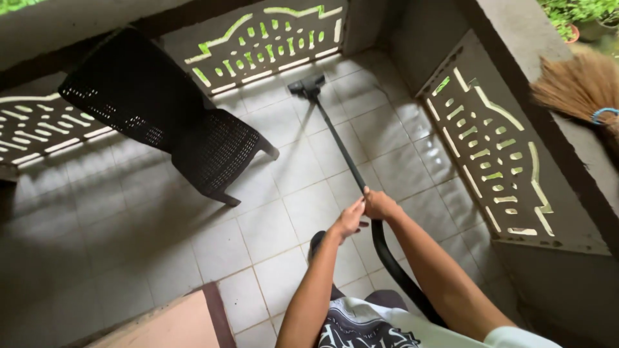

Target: The person vacuums the tiled floor of a balcony, maneuvering around a chair before moving the chair by hand to vacuum the area underneath it.

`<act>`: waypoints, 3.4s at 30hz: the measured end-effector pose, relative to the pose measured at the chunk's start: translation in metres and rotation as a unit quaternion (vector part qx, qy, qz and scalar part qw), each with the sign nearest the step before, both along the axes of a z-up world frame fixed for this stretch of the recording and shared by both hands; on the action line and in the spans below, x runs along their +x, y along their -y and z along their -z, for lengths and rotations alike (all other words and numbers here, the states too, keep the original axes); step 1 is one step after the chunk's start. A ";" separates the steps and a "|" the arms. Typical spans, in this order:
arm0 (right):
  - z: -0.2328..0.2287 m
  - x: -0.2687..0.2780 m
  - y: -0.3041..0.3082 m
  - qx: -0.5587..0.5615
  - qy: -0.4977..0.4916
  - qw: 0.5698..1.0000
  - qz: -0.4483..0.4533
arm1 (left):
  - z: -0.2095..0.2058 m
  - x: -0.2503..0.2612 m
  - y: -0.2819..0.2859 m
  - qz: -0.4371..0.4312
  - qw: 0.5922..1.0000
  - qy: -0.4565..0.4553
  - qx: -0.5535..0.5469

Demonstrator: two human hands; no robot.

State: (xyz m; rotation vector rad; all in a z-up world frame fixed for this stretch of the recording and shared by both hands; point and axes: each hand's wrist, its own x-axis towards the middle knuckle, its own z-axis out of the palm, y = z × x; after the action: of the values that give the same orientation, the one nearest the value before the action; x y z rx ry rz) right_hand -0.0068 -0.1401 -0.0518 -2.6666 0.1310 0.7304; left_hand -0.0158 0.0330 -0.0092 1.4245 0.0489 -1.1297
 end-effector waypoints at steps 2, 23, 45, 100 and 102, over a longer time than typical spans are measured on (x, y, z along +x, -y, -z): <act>-0.026 0.016 -0.009 -0.010 -0.022 1.000 -0.002 | -0.008 0.009 -0.003 -0.006 1.000 -0.005 0.004; -0.023 -0.325 0.045 0.093 -0.081 0.985 0.122 | 0.067 -0.238 0.100 0.161 0.981 0.029 0.106; -0.072 -0.343 0.047 -0.117 -0.158 0.980 -0.025 | 0.060 -0.263 0.114 0.150 0.988 0.002 0.024; -0.068 -0.413 -0.012 0.037 -0.093 0.990 0.097 | 0.054 -0.299 0.061 0.107 0.983 -0.038 0.143; -0.063 -0.426 -0.015 0.046 -0.090 0.991 0.093 | 0.055 -0.308 0.060 0.125 0.981 -0.037 0.141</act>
State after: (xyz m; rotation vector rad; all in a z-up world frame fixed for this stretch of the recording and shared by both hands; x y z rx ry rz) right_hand -0.4330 -0.1252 0.0112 -2.4575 0.3774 0.8903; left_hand -0.3242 -0.0265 -0.0644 1.6734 0.0879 -1.4270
